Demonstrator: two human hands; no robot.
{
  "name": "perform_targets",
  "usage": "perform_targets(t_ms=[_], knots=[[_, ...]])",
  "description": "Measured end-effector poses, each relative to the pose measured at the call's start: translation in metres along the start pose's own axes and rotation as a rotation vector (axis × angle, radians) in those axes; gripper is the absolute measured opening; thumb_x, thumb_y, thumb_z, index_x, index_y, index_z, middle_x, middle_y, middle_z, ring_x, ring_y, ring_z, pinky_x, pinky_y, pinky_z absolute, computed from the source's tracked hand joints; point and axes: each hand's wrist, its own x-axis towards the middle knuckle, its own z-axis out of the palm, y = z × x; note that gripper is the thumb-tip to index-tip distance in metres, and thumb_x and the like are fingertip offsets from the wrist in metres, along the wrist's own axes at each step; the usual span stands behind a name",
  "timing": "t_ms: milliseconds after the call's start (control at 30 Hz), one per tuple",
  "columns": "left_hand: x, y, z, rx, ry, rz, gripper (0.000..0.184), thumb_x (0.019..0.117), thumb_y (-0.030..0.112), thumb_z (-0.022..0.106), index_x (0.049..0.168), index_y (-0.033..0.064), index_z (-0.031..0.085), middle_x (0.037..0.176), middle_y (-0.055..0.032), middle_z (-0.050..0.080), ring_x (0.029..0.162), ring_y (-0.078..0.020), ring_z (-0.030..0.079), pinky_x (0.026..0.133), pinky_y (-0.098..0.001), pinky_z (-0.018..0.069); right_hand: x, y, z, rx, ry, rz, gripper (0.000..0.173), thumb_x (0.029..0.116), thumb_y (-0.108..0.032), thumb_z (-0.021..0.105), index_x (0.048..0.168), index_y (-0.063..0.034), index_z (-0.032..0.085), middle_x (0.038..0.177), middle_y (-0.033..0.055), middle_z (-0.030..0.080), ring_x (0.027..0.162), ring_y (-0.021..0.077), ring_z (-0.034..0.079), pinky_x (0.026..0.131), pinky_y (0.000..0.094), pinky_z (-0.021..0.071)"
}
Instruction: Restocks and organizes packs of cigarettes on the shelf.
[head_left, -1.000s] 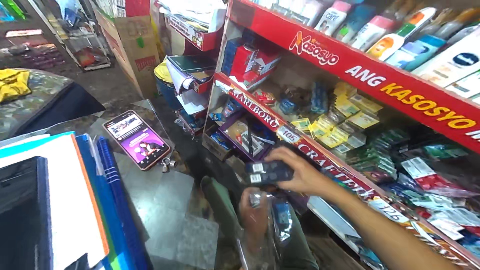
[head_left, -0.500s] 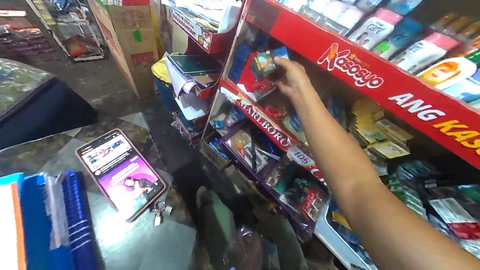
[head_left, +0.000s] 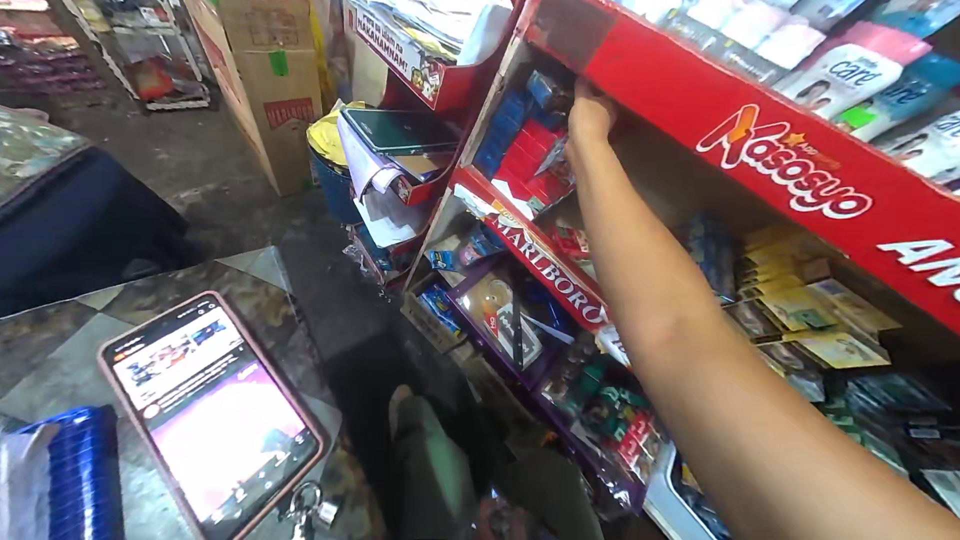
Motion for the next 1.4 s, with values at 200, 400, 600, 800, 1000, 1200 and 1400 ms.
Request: perform_targets(t_ms=[200, 400, 600, 800, 1000, 1200, 1400], knots=[[0.003, 0.017, -0.005, 0.039, -0.099, -0.157, 0.039, 0.0984, 0.009, 0.064, 0.127, -0.0171, 0.057, 0.119, -0.0323, 0.065, 0.113, -0.0354, 0.065, 0.101, -0.0417, 0.0499, 0.004, -0.005, -0.002, -0.158, -0.113, -0.044, 0.049, 0.1134, -0.026, 0.032, 0.147, 0.0054, 0.048, 0.156, 0.0241, 0.044, 0.151, 0.0317, 0.034, 0.123, 0.0475, 0.0241], [0.01, 0.02, -0.011, 0.027, -0.188, -0.202, 0.034, 0.0999, 0.009, 0.062, 0.125, -0.0142, 0.06, 0.12, -0.0291, 0.066, 0.113, -0.0323, 0.064, 0.101, -0.0413, 0.049, -0.012, 0.022, -0.039, -0.074, -0.202, -0.111, 0.06, 0.0909, -0.03, 0.066, 0.14, 0.0022, 0.053, 0.129, 0.0212, 0.063, 0.12, 0.0277, 0.061, 0.102, 0.0474, 0.0496], [0.008, 0.022, -0.007, -0.003, -0.148, -0.194, 0.033, 0.0994, 0.005, 0.062, 0.124, -0.0164, 0.058, 0.116, -0.0301, 0.066, 0.109, -0.0306, 0.065, 0.098, -0.0396, 0.0507, -0.016, 0.002, -0.026, -0.381, -0.181, -0.131, 0.065, 0.0938, -0.033, 0.073, 0.14, 0.0073, 0.052, 0.134, 0.0282, 0.061, 0.131, 0.0397, 0.055, 0.111, 0.0566, 0.0388], [0.008, 0.025, -0.007, -0.028, -0.124, -0.182, 0.03, 0.0982, 0.003, 0.062, 0.121, -0.0164, 0.059, 0.115, -0.0283, 0.066, 0.107, -0.0267, 0.065, 0.096, -0.0364, 0.051, -0.008, -0.003, 0.009, -0.42, -0.134, -0.308, 0.06, 0.0915, -0.031, 0.073, 0.139, 0.0019, 0.057, 0.133, 0.0221, 0.064, 0.133, 0.0347, 0.055, 0.116, 0.0588, 0.0301], [0.01, 0.018, -0.007, -0.059, -0.141, -0.189, 0.031, 0.0987, 0.004, 0.062, 0.122, -0.016, 0.058, 0.116, -0.0291, 0.065, 0.107, -0.0283, 0.064, 0.096, -0.0382, 0.0511, 0.0, -0.001, 0.007, -0.433, -0.229, -0.285, 0.073, 0.0961, -0.045, 0.068, 0.153, -0.0052, 0.046, 0.149, 0.0209, 0.054, 0.144, 0.036, 0.044, 0.119, 0.0612, 0.023], [0.009, 0.023, -0.009, -0.022, -0.151, -0.223, 0.033, 0.0994, 0.006, 0.062, 0.125, -0.014, 0.058, 0.117, -0.0283, 0.066, 0.109, -0.0293, 0.064, 0.097, -0.0392, 0.0505, 0.005, -0.007, -0.001, -0.465, -0.268, -0.163, 0.077, 0.1038, -0.051, 0.052, 0.157, 0.0014, 0.034, 0.152, 0.0275, 0.047, 0.147, 0.0388, 0.039, 0.121, 0.0562, 0.0254], [0.009, 0.023, -0.009, -0.016, -0.147, -0.208, 0.034, 0.0996, 0.007, 0.062, 0.126, -0.0144, 0.058, 0.12, -0.0284, 0.066, 0.112, -0.03, 0.064, 0.099, -0.039, 0.0501, -0.047, -0.004, 0.001, -0.632, -0.269, -0.605, 0.058, 0.1012, -0.027, 0.058, 0.145, 0.0091, 0.047, 0.145, 0.0324, 0.05, 0.139, 0.049, 0.043, 0.113, 0.0665, 0.0295]])
